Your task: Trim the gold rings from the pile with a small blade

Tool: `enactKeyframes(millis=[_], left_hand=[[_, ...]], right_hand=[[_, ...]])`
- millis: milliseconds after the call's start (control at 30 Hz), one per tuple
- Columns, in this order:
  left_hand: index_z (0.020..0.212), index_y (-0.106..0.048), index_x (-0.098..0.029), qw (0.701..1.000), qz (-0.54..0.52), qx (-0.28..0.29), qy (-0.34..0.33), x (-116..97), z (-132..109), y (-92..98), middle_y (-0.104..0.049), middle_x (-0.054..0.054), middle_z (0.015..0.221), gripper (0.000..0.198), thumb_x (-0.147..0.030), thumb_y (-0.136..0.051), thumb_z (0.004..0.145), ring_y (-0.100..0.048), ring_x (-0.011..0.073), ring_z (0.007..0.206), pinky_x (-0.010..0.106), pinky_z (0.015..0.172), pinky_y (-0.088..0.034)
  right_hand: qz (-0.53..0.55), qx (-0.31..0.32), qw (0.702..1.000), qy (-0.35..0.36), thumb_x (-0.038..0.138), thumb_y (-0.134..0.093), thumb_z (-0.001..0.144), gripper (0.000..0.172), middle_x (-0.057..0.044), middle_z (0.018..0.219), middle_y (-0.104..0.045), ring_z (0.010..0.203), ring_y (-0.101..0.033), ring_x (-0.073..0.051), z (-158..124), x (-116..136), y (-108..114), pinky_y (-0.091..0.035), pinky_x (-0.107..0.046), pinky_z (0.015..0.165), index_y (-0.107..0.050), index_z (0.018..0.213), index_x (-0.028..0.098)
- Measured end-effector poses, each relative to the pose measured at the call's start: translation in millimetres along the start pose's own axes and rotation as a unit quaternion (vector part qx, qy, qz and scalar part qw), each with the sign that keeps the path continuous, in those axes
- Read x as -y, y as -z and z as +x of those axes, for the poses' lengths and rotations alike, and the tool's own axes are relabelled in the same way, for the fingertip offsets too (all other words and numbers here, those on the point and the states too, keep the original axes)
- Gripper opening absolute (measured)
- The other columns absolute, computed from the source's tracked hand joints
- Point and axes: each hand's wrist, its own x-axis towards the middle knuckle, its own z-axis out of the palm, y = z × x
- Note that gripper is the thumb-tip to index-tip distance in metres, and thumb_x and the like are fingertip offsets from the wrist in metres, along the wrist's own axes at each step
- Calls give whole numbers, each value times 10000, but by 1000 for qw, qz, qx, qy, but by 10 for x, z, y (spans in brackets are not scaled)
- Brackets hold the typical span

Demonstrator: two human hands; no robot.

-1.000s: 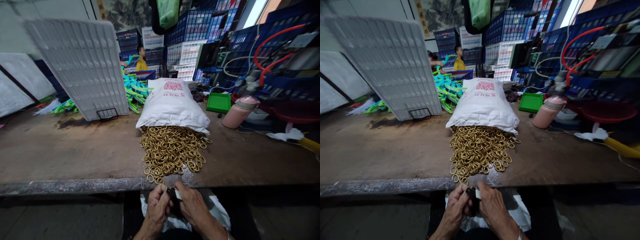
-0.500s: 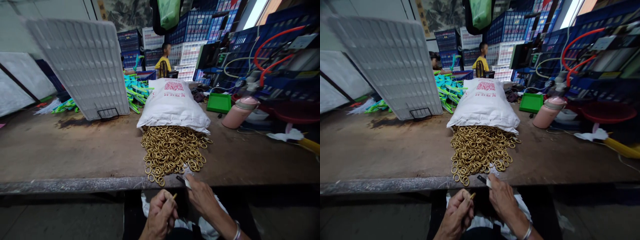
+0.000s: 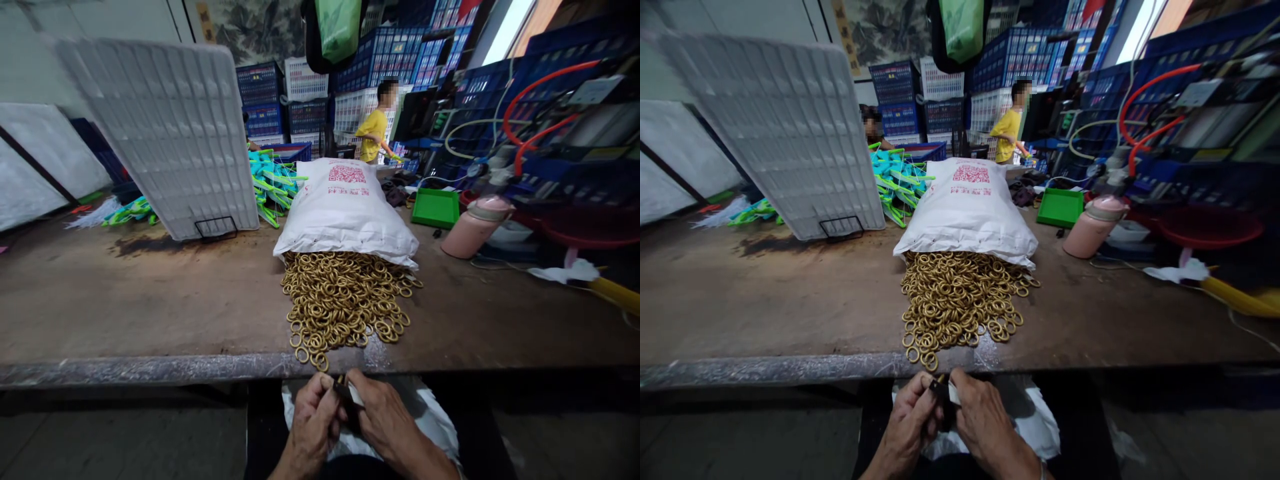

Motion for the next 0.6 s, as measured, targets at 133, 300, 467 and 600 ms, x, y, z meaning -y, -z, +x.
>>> enactKeyframes(millis=[133, 300, 467, 600], left_hand=[[602, -404, -171, 1000, -4, 6, -1, 10, -1, 6, -430, -69, 447, 447, -564, -616, 627, -254, 6, 331, 160, 350, -150], [622, -403, -177, 1000, -8, 0, 15, 20, 9, 10, -440, -73, 447, 457, -580, -618, 611, -257, 6, 318, 159, 339, -147], [621, -397, -179, 1000, -8, 3, 11, 64, 29, 28, -440, -79, 441, 442, -570, -603, 634, -243, 2, 305, 156, 329, -151], [616, -397, -182, 1000, -7, 6, 19, 87, 20, 33, -433, -81, 438, 454, -585, -606, 618, -236, 1, 299, 156, 321, -141]], right_hand=[[-25, -19, 999, -9, 26, -332, 606, 280, -14, 680, -617, 636, -578, -149, -6, 18, -12, -325, -215, 559, -468, 781, 197], [-50, -70, 996, 14, 14, -328, 578, 298, -12, 660, -620, 623, -586, -151, -17, -1, -64, -315, -220, 537, -464, 765, 203], [-41, -80, 996, 11, 8, -322, 586, 313, -21, 692, -629, 643, -599, -154, -15, 2, -56, -343, -218, 560, -461, 788, 201], [-32, -62, 998, 0, 23, -318, 633, 273, -27, 706, -628, 661, -597, -158, -11, 14, -43, -350, -218, 574, -455, 788, 202]])
